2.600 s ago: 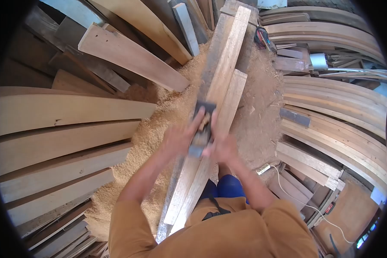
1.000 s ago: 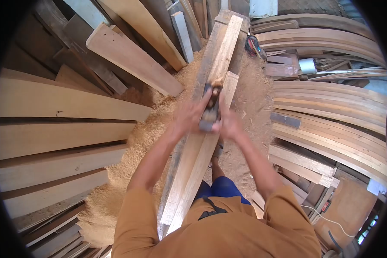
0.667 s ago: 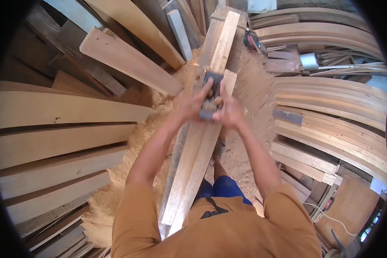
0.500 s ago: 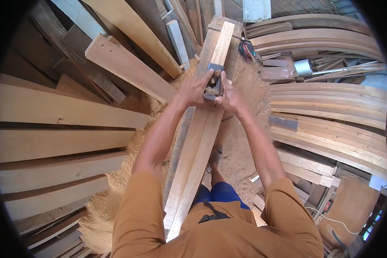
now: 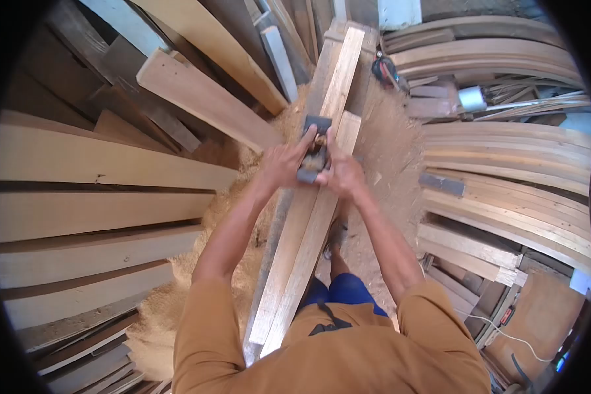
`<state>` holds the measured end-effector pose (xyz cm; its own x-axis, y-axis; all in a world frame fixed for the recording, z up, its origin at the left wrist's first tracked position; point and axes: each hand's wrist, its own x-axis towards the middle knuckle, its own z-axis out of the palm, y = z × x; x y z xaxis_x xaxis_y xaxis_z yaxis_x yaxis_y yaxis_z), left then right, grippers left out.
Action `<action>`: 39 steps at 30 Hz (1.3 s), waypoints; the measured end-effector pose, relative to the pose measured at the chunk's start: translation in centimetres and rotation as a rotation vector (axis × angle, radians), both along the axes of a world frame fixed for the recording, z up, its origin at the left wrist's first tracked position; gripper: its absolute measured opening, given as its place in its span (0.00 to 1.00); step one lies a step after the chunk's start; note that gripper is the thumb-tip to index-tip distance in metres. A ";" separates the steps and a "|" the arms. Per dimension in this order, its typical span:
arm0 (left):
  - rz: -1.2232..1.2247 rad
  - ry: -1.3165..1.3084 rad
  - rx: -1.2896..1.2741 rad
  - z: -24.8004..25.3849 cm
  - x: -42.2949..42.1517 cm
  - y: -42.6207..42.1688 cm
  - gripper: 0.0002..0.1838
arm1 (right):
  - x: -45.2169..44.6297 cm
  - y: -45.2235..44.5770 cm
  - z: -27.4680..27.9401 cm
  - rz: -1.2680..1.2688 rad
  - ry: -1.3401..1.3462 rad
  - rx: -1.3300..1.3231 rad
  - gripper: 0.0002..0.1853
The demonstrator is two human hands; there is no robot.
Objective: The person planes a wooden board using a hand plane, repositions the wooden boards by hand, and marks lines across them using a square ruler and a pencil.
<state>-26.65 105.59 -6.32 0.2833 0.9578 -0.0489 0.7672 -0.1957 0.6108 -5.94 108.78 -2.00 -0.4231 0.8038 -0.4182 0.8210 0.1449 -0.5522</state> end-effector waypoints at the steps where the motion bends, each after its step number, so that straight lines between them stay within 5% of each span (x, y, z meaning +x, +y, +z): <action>1: -0.015 0.033 -0.066 0.5 0.3 2.5 0.67 | 0.6 2.1 -1.5 -0.019 -0.021 0.133 0.61; 2: 0.039 0.045 0.147 2.4 0.5 3.6 0.63 | 1.6 3.3 -2.4 -0.038 -0.043 0.256 0.56; 4: 0.148 0.074 0.525 6.5 0.6 3.4 0.55 | 3.5 2.6 1.5 -0.311 0.478 0.097 0.51; 5: 0.282 -0.037 0.504 6.6 0.5 2.0 0.52 | 4.9 1.7 3.0 -0.456 0.736 0.008 0.49; 7: 0.543 -0.254 0.486 7.4 -0.7 -1.3 0.47 | 10.3 -1.1 0.5 -0.577 0.771 0.038 0.40; 11: 0.715 -0.107 0.002 1.1 1.5 -10.7 0.50 | 19.6 -9.8 -4.1 -0.879 0.579 -0.135 0.17; 13: 0.597 0.037 -0.019 -2.3 4.5 -14.6 0.51 | 22.0 -14.6 -6.0 -1.105 0.518 -0.276 0.19; 15: 0.587 -0.023 -0.194 0.2 7.1 -15.1 0.50 | 25.7 -18.5 -9.5 -1.234 0.407 -0.430 0.21; 19: 0.785 0.204 -0.199 -1.9 12.3 -14.5 0.47 | 29.9 -21.8 -13.9 -1.097 0.060 -0.442 0.22; 22: 0.854 0.240 -0.175 -0.7 13.5 -13.5 0.43 | 33.0 -19.7 -16.0 -0.971 0.081 -0.500 0.25; 25: 0.830 0.301 -0.132 -1.5 13.4 -13.4 0.40 | 36.6 -16.1 -19.2 -0.559 -0.105 -0.176 0.25; 30: 0.835 0.265 -0.134 -1.5 13.1 -12.7 0.38 | 40.9 -7.0 -16.7 -0.373 -0.425 -0.415 0.25; 37: 0.889 0.425 -0.174 -2.5 13.6 -13.2 0.39 | 51.5 -0.8 -18.4 -0.097 -0.781 -0.214 0.18; 39: 0.894 0.436 -0.189 -1.8 13.5 -12.9 0.39 | 52.7 -1.0 -16.9 -0.174 -0.667 -0.154 0.16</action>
